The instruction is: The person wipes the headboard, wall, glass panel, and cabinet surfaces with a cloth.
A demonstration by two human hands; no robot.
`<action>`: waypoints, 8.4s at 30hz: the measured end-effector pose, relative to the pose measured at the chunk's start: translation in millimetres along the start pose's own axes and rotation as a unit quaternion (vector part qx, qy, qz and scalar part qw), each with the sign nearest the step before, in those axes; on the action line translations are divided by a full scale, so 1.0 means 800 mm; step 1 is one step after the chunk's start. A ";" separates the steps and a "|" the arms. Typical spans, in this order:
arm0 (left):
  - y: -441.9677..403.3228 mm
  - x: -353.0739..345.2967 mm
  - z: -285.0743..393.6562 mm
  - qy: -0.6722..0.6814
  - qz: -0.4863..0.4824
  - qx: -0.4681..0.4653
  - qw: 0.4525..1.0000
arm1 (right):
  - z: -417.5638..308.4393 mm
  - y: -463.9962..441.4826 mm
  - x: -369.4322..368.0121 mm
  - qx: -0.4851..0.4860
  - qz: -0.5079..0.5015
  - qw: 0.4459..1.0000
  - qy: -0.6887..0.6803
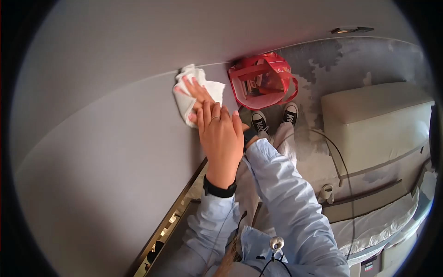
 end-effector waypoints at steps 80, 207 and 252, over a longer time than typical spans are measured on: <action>-0.007 0.619 0.061 0.357 0.547 -0.068 0.754 | -0.683 -0.328 0.107 0.447 0.135 0.645 0.605; -0.095 0.559 0.530 0.187 0.651 -0.141 0.722 | -0.610 -0.235 0.565 0.421 0.347 0.575 0.610; -0.108 0.462 0.700 0.229 0.355 -0.375 0.825 | -0.473 -0.104 0.804 0.215 0.248 0.822 0.465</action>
Point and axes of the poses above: each hand's wrist, its own y-axis away from the middle knuckle, its own x-axis out of the back of the hand, z = x × y, the point moved 2 cm from there along -y, towards the middle knuckle, and after that the axes turned 10 degrees about x, right-handed, at the moved point
